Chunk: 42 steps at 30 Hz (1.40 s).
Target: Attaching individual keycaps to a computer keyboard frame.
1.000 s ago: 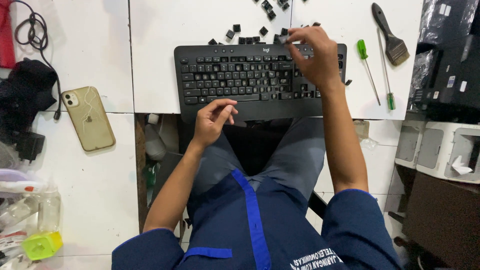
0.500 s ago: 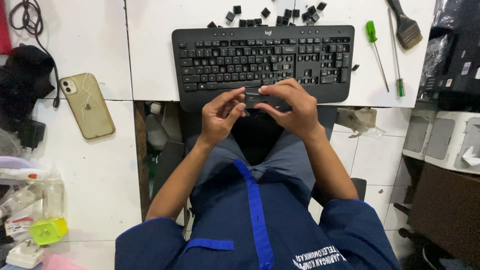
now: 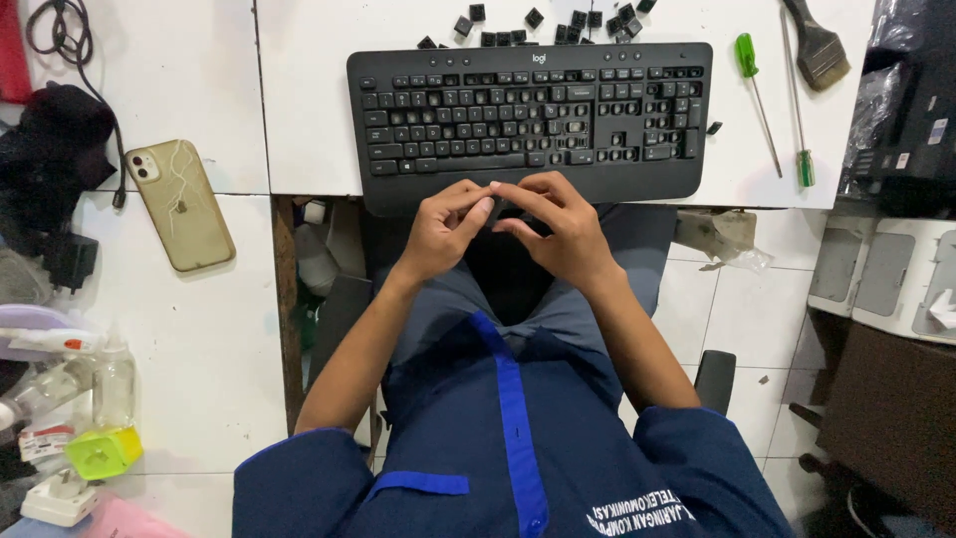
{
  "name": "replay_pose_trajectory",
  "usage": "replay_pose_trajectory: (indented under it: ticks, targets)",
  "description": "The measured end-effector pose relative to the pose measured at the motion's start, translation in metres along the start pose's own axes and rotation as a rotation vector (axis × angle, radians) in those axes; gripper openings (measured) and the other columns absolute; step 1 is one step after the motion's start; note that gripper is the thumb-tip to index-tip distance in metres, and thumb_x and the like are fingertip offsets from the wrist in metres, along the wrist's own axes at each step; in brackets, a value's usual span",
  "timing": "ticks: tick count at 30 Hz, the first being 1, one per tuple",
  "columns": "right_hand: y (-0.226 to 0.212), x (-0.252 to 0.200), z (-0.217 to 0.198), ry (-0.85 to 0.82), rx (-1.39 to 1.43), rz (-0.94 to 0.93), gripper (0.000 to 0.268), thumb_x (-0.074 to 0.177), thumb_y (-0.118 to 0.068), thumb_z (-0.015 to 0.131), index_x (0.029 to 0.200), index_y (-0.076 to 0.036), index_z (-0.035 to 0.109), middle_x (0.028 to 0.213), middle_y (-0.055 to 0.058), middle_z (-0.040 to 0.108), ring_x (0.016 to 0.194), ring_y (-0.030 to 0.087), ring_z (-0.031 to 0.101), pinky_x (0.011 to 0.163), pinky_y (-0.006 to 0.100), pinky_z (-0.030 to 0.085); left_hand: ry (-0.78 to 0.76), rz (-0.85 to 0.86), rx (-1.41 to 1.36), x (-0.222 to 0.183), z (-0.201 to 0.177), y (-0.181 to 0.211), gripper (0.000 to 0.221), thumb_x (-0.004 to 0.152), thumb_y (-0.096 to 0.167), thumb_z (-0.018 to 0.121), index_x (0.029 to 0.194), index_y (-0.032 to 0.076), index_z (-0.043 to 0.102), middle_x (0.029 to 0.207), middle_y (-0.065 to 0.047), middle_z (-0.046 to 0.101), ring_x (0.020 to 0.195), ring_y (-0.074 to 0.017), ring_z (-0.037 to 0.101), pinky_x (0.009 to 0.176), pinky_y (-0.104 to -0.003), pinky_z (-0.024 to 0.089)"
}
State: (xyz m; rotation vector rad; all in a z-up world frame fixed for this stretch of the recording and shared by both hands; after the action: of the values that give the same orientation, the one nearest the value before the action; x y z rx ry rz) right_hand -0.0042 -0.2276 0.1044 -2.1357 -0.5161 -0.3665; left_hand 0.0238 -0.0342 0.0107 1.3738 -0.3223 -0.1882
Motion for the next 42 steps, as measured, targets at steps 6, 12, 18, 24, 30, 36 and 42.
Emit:
replay_pose_trajectory:
  ticks: [6,12,18,24,30,36,42]
  targets:
    - [0.004,-0.004,0.002,0.030,0.006,0.015,0.043,0.093,0.007,0.100,0.133,-0.008,0.093,0.121,0.013,0.080,0.099,0.033,0.082,0.083,0.043,0.073,-0.090,-0.050,0.009,0.002,-0.004,0.011,0.028,0.124,0.014,0.069,0.147,0.008,0.086,0.094,-0.008,0.079,0.077,-0.0081,0.066,0.066,-0.029,0.054]
    - [0.003,-0.009,-0.001,-0.006,0.025,0.077,0.042,0.092,0.002,0.103,0.130,-0.008,0.092,0.120,0.013,0.082,0.098,0.034,0.083,0.079,0.047,0.072,-0.085,0.005,0.146,0.005,-0.003,0.023,0.032,0.120,0.015,0.079,0.150,0.012,0.085,0.098,-0.009,0.080,0.082,-0.0132,0.069,0.072,-0.031,0.055]
    - [0.013,-0.022,0.008,-0.022,-0.008,0.096,0.040,0.093,0.003,0.100,0.130,-0.008,0.092,0.118,0.014,0.083,0.100,0.037,0.083,0.080,0.048,0.070,-0.067,0.069,0.261,0.002,-0.002,0.026,0.033,0.115,0.018,0.086,0.147,0.014,0.087,0.095,-0.009,0.083,0.078,-0.0198,0.075,0.070,-0.033,0.060]
    - [0.016,-0.029,0.006,-0.062,-0.067,0.112,0.037,0.093,0.000,0.100,0.128,-0.009,0.091,0.121,0.012,0.083,0.101,0.035,0.081,0.081,0.045,0.069,-0.087,0.098,0.310,-0.001,0.004,0.014,0.036,0.112,0.020,0.091,0.148,0.014,0.086,0.095,-0.011,0.084,0.075,-0.0234,0.077,0.068,-0.035,0.062]
    - [0.059,-0.022,-0.024,-0.047,-0.102,0.158,0.030,0.101,-0.002,0.097,0.129,-0.010,0.089,0.122,0.013,0.079,0.106,0.037,0.077,0.086,0.048,0.067,-0.116,0.027,0.297,0.001,0.003,0.014,0.036,0.118,0.023,0.082,0.152,0.013,0.082,0.112,-0.014,0.089,0.081,-0.0256,0.082,0.074,-0.039,0.068]
    - [0.133,-0.006,-0.056,-0.009,-0.151,0.312,0.028,0.102,-0.001,0.105,0.128,-0.007,0.096,0.113,0.017,0.077,0.092,0.041,0.080,0.074,0.044,0.068,-0.107,-0.028,0.230,0.003,0.000,0.014,0.031,0.122,0.023,0.076,0.149,0.009,0.082,0.120,-0.014,0.088,0.080,-0.0221,0.084,0.076,-0.037,0.072]
    - [0.136,0.012,-0.060,-0.144,-0.172,0.396,0.029,0.099,0.003,0.104,0.126,-0.006,0.096,0.108,0.015,0.078,0.089,0.033,0.080,0.071,0.039,0.067,-0.125,-0.068,0.232,0.002,-0.001,0.020,0.031,0.122,0.023,0.072,0.148,0.008,0.079,0.128,-0.013,0.084,0.086,-0.0194,0.084,0.079,-0.032,0.074]
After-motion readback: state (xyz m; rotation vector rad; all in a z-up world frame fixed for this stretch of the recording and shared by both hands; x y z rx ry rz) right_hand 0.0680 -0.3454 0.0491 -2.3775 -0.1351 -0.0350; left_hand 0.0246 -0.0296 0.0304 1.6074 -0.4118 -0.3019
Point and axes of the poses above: each hand's wrist, its own x-axis towards the middle knuckle, its own z-axis out of the palm, y = z × x, the point moved 4 cm from there along x, towards the middle knuckle
